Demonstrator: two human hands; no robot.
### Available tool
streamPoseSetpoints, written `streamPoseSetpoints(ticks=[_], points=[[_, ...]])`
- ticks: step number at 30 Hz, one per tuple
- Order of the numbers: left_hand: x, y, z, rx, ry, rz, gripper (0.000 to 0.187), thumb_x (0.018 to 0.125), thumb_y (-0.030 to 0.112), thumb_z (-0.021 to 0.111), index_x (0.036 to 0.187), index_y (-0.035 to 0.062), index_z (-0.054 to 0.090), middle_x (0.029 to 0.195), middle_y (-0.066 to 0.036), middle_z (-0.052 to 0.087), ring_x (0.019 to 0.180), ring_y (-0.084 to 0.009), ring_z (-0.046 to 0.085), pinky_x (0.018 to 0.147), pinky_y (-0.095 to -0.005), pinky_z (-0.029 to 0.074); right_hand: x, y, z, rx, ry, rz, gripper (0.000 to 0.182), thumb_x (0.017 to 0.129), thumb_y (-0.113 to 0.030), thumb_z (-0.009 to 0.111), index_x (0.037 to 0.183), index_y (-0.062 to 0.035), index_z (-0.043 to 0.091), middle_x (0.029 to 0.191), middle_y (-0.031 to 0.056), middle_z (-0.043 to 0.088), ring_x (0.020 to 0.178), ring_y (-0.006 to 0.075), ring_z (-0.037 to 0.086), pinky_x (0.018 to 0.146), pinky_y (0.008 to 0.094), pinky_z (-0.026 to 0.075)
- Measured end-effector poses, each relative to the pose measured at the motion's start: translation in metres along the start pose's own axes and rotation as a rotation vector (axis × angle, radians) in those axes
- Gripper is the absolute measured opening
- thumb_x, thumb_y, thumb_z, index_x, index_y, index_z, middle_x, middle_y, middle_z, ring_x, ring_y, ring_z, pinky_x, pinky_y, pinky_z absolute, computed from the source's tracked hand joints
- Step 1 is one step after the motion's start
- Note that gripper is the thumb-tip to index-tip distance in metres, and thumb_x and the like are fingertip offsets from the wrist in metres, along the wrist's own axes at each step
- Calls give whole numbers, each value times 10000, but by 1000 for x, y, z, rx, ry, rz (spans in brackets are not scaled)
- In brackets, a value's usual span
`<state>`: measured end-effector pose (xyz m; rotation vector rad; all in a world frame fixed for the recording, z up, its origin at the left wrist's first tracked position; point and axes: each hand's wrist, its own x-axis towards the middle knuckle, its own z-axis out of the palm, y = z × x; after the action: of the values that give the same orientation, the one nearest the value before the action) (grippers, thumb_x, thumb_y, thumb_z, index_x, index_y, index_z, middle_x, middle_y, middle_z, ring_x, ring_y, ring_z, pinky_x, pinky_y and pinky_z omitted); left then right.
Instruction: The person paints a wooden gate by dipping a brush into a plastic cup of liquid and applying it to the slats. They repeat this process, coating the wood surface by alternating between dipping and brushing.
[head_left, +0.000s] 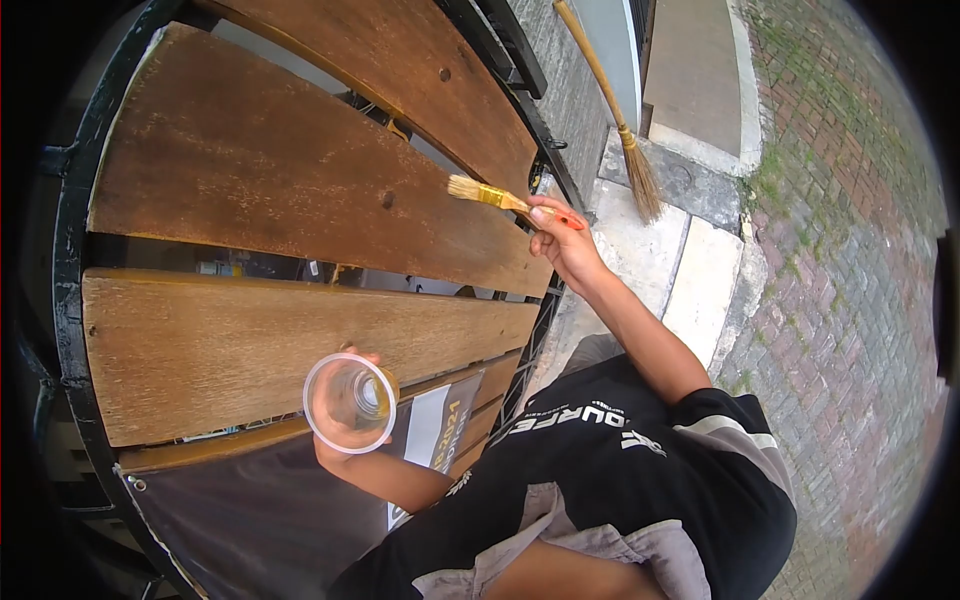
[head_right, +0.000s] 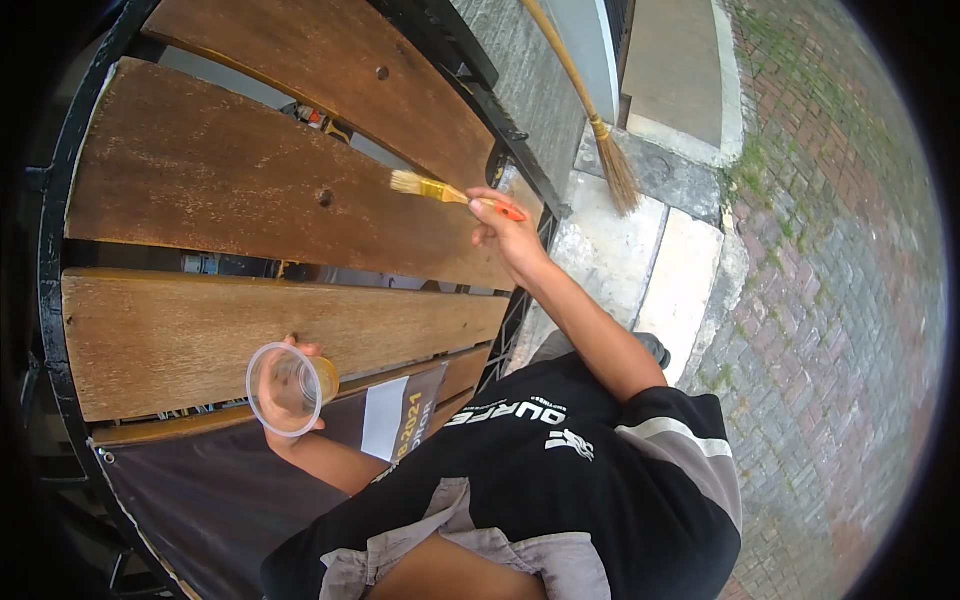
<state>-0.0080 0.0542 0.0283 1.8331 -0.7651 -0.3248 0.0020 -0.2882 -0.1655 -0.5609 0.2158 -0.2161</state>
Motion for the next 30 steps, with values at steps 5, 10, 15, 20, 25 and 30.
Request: streamPoseSetpoints(ticks=[5,10,15,20,25,30], points=[[-1,3,1,2,1,4,1053,484,186,968,1376,7,437,1256,-123,575,1195,-240,535,1039,-386,401,23,57,-95,-622,184,3,222,902,-129,676,1095,-20,665,865,61,686,555,116,619,506,230,483],[-2,7,0,7,15,-1,1043,488,178,966,1373,9,440,1257,-121,575,1195,-236,534,1040,-382,401,20,76,-120,-630,375,148,177,883,-87,679,1048,-24,685,885,52,692,570,96,617,513,231,484],[-2,3,1,3,5,-14,1033,493,170,963,1371,11,443,1258,-119,575,1195,-232,533,1040,-378,401,5,18,-39,-73,50,134,236,915,-119,662,1131,-32,626,928,33,665,635,105,620,612,257,493],[-1,3,3,2,6,-18,1023,497,162,960,1369,14,446,1258,-117,574,1196,-228,532,1040,-374,401,-1,5,-19,245,-163,128,300,952,-160,623,1220,-40,565,953,29,651,653,123,616,659,271,494],[-1,8,3,4,11,-18,1013,501,154,957,1366,16,449,1259,-115,574,1196,-224,531,1041,-370,401,20,54,-105,-566,98,134,262,889,-176,694,1117,-50,671,875,54,694,634,134,656,601,259,540],[-2,13,3,7,13,-25,1003,505,147,954,1364,18,452,1260,-113,573,1196,-220,530,1041,-366,400,18,46,-168,-967,386,8,161,815,-100,687,932,2,729,792,69,708,643,136,668,574,272,560]])
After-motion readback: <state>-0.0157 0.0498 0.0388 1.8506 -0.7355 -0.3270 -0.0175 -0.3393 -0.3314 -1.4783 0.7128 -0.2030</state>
